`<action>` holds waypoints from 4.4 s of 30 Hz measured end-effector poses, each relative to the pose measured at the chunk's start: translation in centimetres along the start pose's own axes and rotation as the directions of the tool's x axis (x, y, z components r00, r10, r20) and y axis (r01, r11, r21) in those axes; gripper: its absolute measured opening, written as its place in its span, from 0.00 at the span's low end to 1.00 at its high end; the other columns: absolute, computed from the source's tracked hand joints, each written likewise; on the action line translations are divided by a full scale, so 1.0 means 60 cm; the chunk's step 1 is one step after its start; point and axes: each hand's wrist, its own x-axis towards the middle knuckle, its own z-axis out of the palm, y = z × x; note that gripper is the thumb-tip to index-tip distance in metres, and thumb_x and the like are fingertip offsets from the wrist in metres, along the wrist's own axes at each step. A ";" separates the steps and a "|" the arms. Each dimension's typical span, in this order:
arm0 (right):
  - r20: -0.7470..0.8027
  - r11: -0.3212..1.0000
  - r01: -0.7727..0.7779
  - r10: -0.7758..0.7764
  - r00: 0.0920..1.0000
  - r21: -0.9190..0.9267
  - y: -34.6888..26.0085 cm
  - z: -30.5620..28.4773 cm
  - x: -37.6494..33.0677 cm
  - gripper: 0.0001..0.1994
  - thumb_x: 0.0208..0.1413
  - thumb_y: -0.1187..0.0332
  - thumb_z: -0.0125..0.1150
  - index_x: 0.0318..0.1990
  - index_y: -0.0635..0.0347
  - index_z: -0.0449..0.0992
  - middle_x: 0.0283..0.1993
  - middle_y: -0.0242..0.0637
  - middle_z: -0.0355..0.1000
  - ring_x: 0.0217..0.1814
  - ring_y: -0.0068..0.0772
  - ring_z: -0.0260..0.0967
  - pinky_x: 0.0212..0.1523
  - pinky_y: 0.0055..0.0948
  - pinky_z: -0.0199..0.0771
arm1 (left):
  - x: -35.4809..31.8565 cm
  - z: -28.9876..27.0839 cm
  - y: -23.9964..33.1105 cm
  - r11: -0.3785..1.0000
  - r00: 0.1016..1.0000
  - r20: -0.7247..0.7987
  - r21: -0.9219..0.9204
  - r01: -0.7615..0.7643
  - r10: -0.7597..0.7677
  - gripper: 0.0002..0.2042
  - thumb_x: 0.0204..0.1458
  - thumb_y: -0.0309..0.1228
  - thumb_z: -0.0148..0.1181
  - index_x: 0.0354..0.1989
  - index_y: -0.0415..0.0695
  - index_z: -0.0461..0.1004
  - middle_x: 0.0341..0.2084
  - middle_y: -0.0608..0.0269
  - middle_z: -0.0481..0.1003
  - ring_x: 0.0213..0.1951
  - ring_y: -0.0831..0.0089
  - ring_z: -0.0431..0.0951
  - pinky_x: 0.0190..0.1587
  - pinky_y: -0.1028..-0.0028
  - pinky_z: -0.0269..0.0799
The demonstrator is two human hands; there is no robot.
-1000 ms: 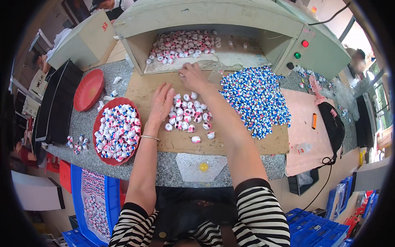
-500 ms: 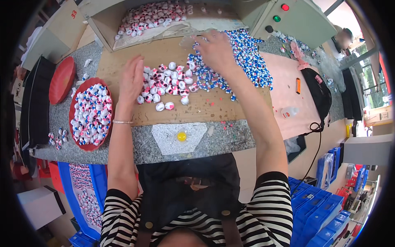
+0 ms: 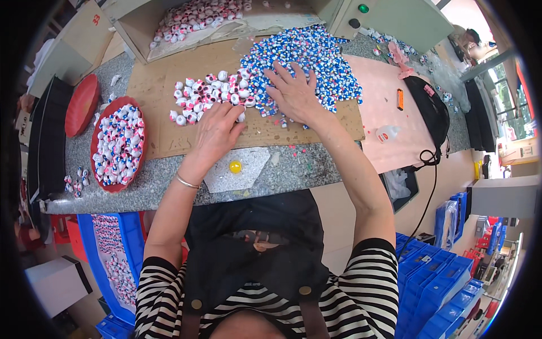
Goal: Assemble small toy eye components by snapping colored pupil pieces into white plastic eye bases.
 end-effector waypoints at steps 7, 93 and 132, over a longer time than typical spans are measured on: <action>-0.222 0.971 0.092 -0.042 0.974 0.221 -0.023 -0.081 -0.057 0.05 0.51 0.76 0.61 0.37 0.63 0.78 0.35 0.35 0.75 0.42 0.39 0.72 0.42 0.35 0.68 | -0.005 0.007 -0.010 0.992 0.996 -0.066 -0.115 0.056 -0.064 0.15 0.42 0.23 0.63 0.41 0.41 0.71 0.33 0.54 0.72 0.37 0.55 0.72 0.40 0.60 0.68; 0.156 0.485 -0.072 -0.135 0.979 0.871 -0.240 -0.152 -0.145 0.05 0.51 0.76 0.64 0.36 0.62 0.80 0.29 0.38 0.75 0.31 0.33 0.74 0.31 0.28 0.72 | -0.202 -0.077 0.067 0.082 0.889 0.398 -0.902 0.425 -0.227 0.13 0.60 0.22 0.50 0.51 0.36 0.75 0.30 0.61 0.76 0.29 0.79 0.76 0.34 0.80 0.72; 0.142 0.897 0.120 -0.197 0.970 0.425 -0.118 -0.091 -0.088 0.09 0.46 0.78 0.62 0.38 0.64 0.79 0.33 0.44 0.72 0.37 0.46 0.72 0.37 0.37 0.73 | -0.159 -0.069 0.030 -0.463 0.780 0.401 -0.871 0.162 -0.480 0.11 0.59 0.23 0.53 0.50 0.40 0.69 0.44 0.56 0.76 0.47 0.65 0.78 0.48 0.76 0.76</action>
